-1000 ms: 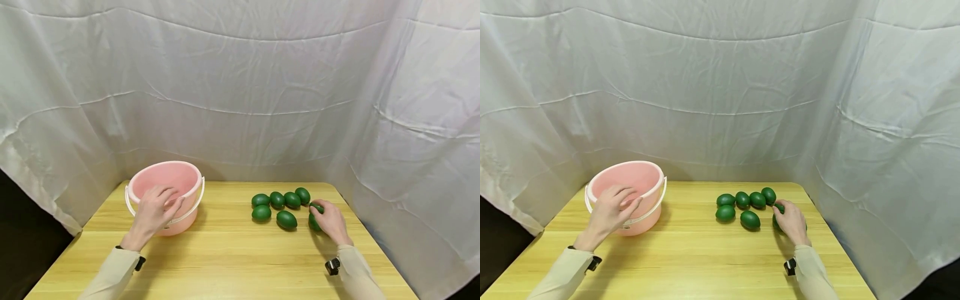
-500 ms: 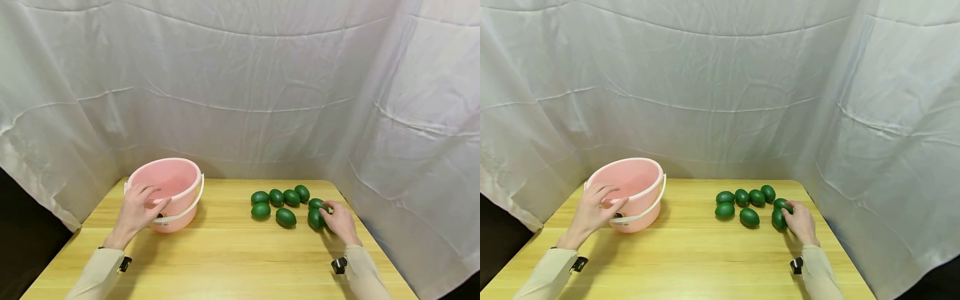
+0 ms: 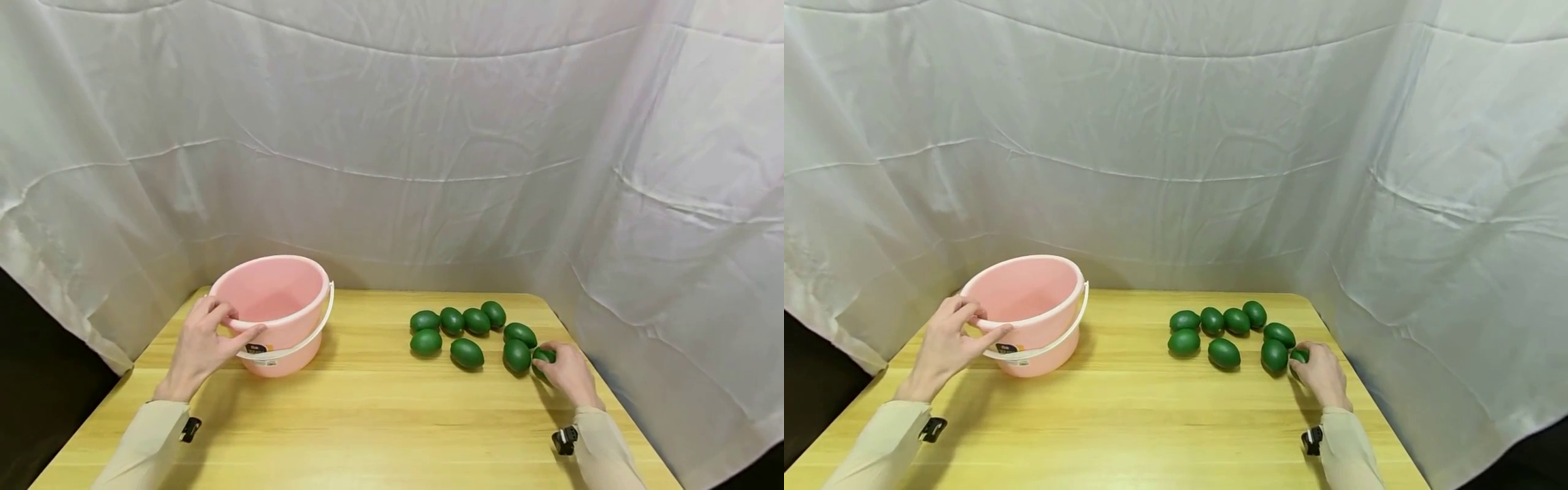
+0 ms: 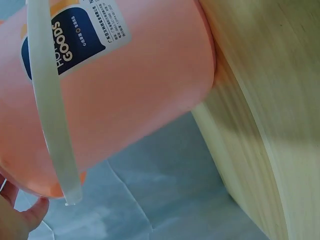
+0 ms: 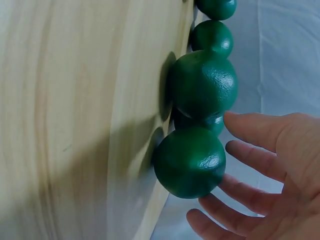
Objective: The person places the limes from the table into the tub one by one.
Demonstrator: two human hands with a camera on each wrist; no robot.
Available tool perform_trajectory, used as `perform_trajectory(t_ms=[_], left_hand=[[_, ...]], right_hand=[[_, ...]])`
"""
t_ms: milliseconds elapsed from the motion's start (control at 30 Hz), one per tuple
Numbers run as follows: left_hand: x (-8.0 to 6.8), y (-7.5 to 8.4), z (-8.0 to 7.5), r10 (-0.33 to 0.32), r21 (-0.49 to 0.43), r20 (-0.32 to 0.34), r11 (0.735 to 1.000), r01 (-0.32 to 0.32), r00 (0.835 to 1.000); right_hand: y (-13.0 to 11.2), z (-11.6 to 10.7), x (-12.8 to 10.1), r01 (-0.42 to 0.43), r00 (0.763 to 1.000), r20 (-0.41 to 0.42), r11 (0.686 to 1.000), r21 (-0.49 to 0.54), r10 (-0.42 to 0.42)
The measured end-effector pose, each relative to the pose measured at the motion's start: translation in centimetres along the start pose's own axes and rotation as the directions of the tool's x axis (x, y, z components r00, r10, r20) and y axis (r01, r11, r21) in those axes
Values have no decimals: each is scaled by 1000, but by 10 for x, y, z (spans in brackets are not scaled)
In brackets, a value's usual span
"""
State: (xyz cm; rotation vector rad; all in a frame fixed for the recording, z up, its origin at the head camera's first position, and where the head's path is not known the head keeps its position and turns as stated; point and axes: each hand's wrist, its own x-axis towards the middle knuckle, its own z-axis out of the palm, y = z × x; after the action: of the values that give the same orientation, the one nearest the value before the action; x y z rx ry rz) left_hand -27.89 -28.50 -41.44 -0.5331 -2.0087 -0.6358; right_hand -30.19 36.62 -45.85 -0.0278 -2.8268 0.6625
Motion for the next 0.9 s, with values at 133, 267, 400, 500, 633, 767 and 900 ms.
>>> perform_trajectory(t_ms=[133,267,400,500,633,767,900], left_hand=[[-1,-1,0,-17,-10,-15,1000,17,1000],[-3,-1,0,-33,-11,-17,999,33,999],[-3,0,-1,-45,-9,-1,999,45,999],[-2,0,-1,-41,-11,-4,999,41,999],[-1,0,0,-27,-4,-15,1000,27,1000],[-2,1,0,-23,0,-17,1000,23,1000],[-4,2,-1,-29,-2,-16,1000,29,999]], right_hand=[[3,3,4,30,999,-20,999,11,-30],[6,8,6,40,999,-29,998,37,-39],[8,13,9,4,1000,-13,997,76,-3],[9,16,11,-33,999,-2,994,101,33],[10,19,12,-65,998,11,991,115,64],[11,20,13,-106,994,40,985,137,102],[12,22,14,-176,984,61,969,172,168]])
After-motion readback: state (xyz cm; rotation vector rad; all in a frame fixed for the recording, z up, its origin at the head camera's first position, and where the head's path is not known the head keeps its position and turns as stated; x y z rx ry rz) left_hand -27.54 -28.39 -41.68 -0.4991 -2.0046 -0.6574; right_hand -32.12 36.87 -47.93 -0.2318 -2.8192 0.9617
